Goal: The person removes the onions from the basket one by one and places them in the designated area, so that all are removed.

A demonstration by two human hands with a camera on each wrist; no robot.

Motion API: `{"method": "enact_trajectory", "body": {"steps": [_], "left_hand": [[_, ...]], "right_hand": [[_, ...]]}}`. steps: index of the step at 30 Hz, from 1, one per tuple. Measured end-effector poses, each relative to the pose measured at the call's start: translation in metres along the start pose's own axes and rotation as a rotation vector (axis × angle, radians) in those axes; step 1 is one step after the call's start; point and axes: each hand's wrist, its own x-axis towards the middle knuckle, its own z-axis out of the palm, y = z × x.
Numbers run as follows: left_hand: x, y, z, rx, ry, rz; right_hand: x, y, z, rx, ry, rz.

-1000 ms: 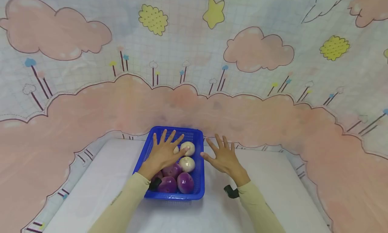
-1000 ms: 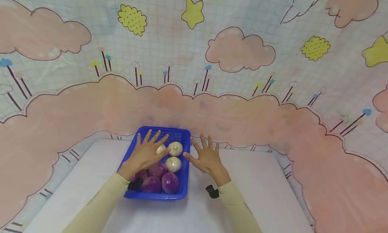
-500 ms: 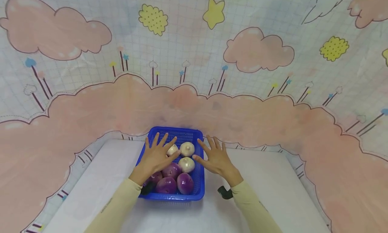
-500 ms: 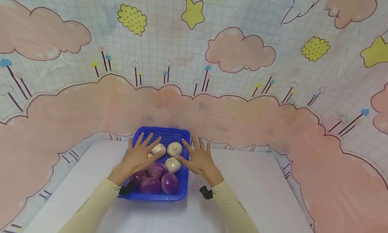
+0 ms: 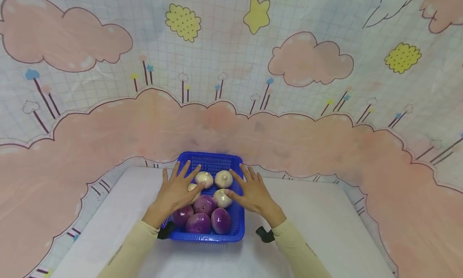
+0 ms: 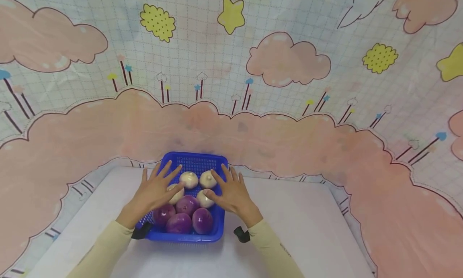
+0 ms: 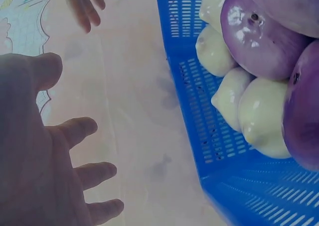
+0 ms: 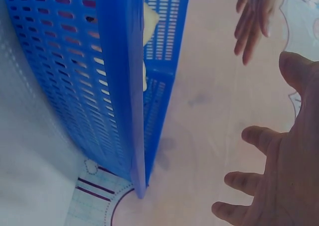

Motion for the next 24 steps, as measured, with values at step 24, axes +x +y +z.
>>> {"method": "enact_trajectory", "body": {"steps": [24], "left_hand": [[-0.026,-0.044,-0.012,-0.182,-0.027,-0.104]], "right_hand": [[-0.008,-0.015,0.013,0.073,-0.107,-0.137]]}}
